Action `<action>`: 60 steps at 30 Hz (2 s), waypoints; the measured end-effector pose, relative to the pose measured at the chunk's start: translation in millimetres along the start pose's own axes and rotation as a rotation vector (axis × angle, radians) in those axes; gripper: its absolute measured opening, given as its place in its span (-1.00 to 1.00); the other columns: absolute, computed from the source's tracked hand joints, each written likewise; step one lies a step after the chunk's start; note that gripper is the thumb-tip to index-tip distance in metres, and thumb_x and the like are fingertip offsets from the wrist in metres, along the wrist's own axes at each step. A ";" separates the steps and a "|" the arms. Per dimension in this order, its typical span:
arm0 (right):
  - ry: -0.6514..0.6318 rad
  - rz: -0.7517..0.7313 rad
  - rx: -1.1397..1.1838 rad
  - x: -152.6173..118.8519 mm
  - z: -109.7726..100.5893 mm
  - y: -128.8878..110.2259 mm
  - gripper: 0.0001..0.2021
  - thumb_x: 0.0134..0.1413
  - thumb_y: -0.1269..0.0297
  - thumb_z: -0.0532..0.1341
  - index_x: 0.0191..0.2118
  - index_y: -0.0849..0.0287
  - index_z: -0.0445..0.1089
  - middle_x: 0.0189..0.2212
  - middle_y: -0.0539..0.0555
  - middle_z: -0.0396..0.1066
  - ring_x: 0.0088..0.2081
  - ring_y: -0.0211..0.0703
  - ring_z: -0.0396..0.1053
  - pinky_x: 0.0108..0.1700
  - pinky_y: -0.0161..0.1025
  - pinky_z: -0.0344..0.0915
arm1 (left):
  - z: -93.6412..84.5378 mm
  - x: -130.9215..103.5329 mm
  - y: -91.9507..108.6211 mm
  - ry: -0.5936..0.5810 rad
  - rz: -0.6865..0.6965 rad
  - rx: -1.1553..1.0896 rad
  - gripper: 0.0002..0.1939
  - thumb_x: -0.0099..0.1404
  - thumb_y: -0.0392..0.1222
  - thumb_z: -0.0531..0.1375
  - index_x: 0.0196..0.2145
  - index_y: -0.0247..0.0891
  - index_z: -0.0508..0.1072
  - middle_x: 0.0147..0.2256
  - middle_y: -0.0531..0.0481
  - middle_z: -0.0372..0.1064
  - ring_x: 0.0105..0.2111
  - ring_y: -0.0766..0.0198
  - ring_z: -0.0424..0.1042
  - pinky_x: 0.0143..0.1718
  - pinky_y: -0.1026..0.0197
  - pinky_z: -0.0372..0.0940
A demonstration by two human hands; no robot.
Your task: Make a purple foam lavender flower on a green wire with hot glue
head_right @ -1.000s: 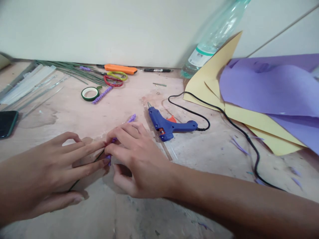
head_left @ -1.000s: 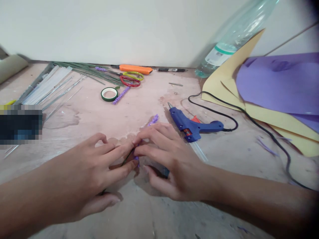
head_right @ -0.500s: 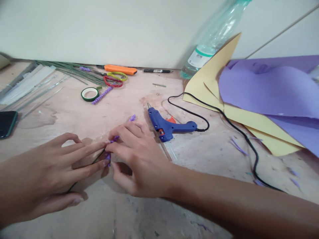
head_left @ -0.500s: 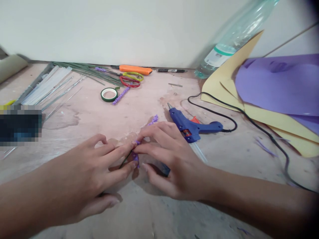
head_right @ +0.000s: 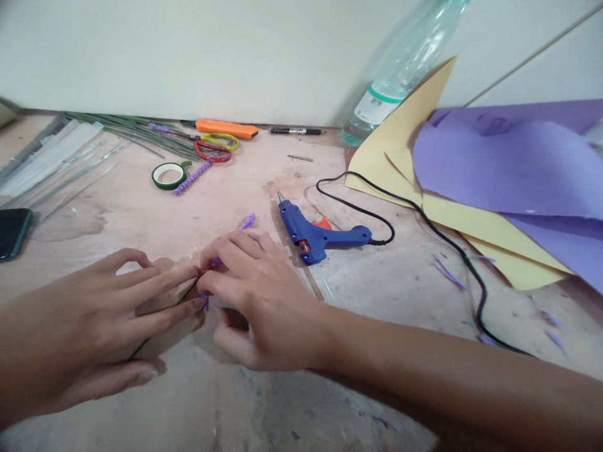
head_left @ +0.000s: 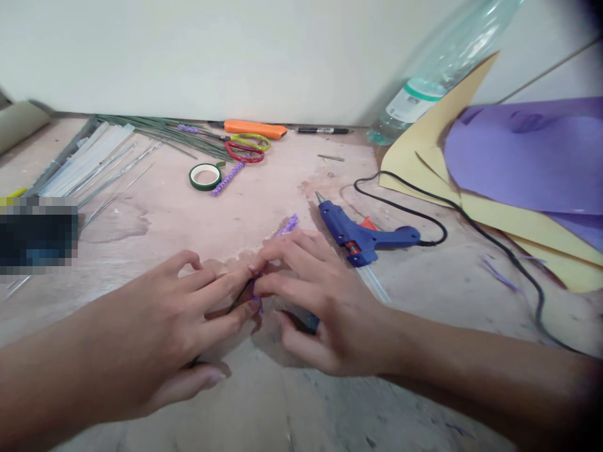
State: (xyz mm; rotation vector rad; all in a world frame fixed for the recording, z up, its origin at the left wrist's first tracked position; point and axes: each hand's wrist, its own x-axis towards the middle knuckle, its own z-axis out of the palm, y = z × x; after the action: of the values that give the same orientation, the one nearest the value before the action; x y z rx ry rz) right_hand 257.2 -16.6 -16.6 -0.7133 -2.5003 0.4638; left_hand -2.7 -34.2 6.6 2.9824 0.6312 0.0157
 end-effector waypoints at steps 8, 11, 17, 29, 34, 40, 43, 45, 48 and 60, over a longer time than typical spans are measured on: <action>0.064 0.047 0.042 0.2 -2.3 -3.4 -0.80 0.06 0.53 0.19 -0.20 0.20 0.45 -0.08 0.15 0.46 -0.04 -0.01 0.35 0.05 0.04 0.17 | -0.6 -0.1 0.1 0.022 0.014 0.015 -0.54 0.47 0.01 0.14 0.24 -0.19 0.37 0.32 -0.33 0.27 0.15 -0.16 0.42 0.06 -0.25 0.21; 0.079 0.073 -0.021 1.2 -1.3 -4.5 -0.85 0.20 0.49 0.21 -0.16 0.19 0.48 -0.10 0.14 0.49 -0.05 0.00 0.36 0.03 0.03 0.18 | -2.0 0.7 2.6 0.002 -0.025 0.013 -0.55 0.46 0.00 0.16 0.23 -0.18 0.37 0.31 -0.30 0.28 0.12 -0.14 0.43 0.09 -0.23 0.18; 0.060 0.015 -0.109 7.1 3.9 -3.1 -0.88 0.34 0.39 0.21 -0.20 0.21 0.51 -0.20 0.10 0.52 -0.12 -0.04 0.36 0.00 -0.01 0.20 | 2.0 0.2 0.3 0.040 0.006 0.025 -0.51 0.46 0.05 0.14 0.25 -0.20 0.35 0.25 -0.28 0.34 0.12 -0.12 0.41 0.10 -0.18 0.17; -0.026 -0.091 -0.390 10.3 8.9 1.1 -0.83 0.37 0.44 0.12 -0.22 0.31 0.45 -0.22 0.20 0.48 -0.13 0.04 0.33 -0.04 -0.01 0.22 | 0.7 -0.1 3.9 0.030 -0.029 -0.023 -0.55 0.46 -0.04 0.15 0.23 -0.21 0.38 0.26 -0.31 0.33 0.15 -0.11 0.39 0.13 -0.22 0.17; 0.088 0.036 -0.298 10.7 6.8 3.6 -0.79 0.44 0.38 0.05 -0.22 0.26 0.41 -0.21 0.19 0.48 -0.14 0.01 0.37 -0.06 -0.02 0.22 | -0.4 0.5 4.6 0.037 -0.053 -0.050 -0.54 0.44 0.01 0.19 0.22 -0.17 0.40 0.27 -0.28 0.31 0.14 -0.12 0.41 0.15 -0.20 0.15; 0.088 -0.011 -0.147 9.7 1.9 2.5 -0.86 0.38 0.39 0.12 -0.21 0.21 0.42 -0.22 0.13 0.49 -0.13 -0.04 0.38 0.00 -0.02 0.19 | 1.5 -0.8 -0.8 0.029 0.009 -0.024 -0.53 0.48 -0.04 0.10 0.26 -0.22 0.36 0.26 -0.33 0.32 0.15 -0.15 0.40 0.09 -0.23 0.18; 0.047 -0.061 -0.162 9.3 3.4 3.1 -0.86 0.36 0.38 0.16 -0.22 0.21 0.46 -0.24 0.12 0.51 -0.15 -0.04 0.36 0.04 0.00 0.17 | 2.1 -1.3 -1.9 0.015 0.001 -0.018 -0.53 0.49 -0.05 0.08 0.27 -0.24 0.34 0.27 -0.34 0.32 0.20 -0.14 0.37 0.11 -0.25 0.17; 0.032 -0.063 -0.175 9.3 4.4 3.8 -0.86 0.35 0.38 0.17 -0.22 0.22 0.48 -0.23 0.13 0.51 -0.14 -0.03 0.36 0.06 0.01 0.16 | 2.6 -1.5 -1.8 -0.001 -0.002 -0.023 -0.55 0.50 -0.06 0.07 0.25 -0.24 0.35 0.28 -0.34 0.31 0.19 -0.14 0.38 0.12 -0.26 0.16; 0.011 -0.062 -0.208 9.9 4.8 3.4 -0.83 0.38 0.39 0.14 -0.22 0.24 0.48 -0.23 0.13 0.50 -0.13 -0.03 0.36 0.05 -0.01 0.16 | 2.7 -1.8 -1.0 -0.004 0.006 -0.030 -0.56 0.50 -0.08 0.06 0.24 -0.25 0.36 0.28 -0.36 0.31 0.17 -0.16 0.40 0.11 -0.27 0.17; 0.092 0.006 -0.264 12.3 7.3 7.2 -0.78 0.43 0.37 0.09 -0.23 0.29 0.45 -0.24 0.17 0.49 -0.15 -0.02 0.39 -0.03 -0.05 0.21 | -3.2 0.6 3.9 -0.034 -0.042 -0.053 -0.60 0.46 -0.06 0.16 0.18 -0.19 0.42 0.30 -0.30 0.29 0.16 -0.16 0.41 0.13 -0.27 0.16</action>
State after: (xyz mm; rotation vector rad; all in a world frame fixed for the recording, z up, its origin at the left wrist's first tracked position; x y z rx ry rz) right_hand 247.0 -5.2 -21.3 -0.8221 -2.4977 0.0987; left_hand -0.7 -37.3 10.1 2.9110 0.6785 -0.0202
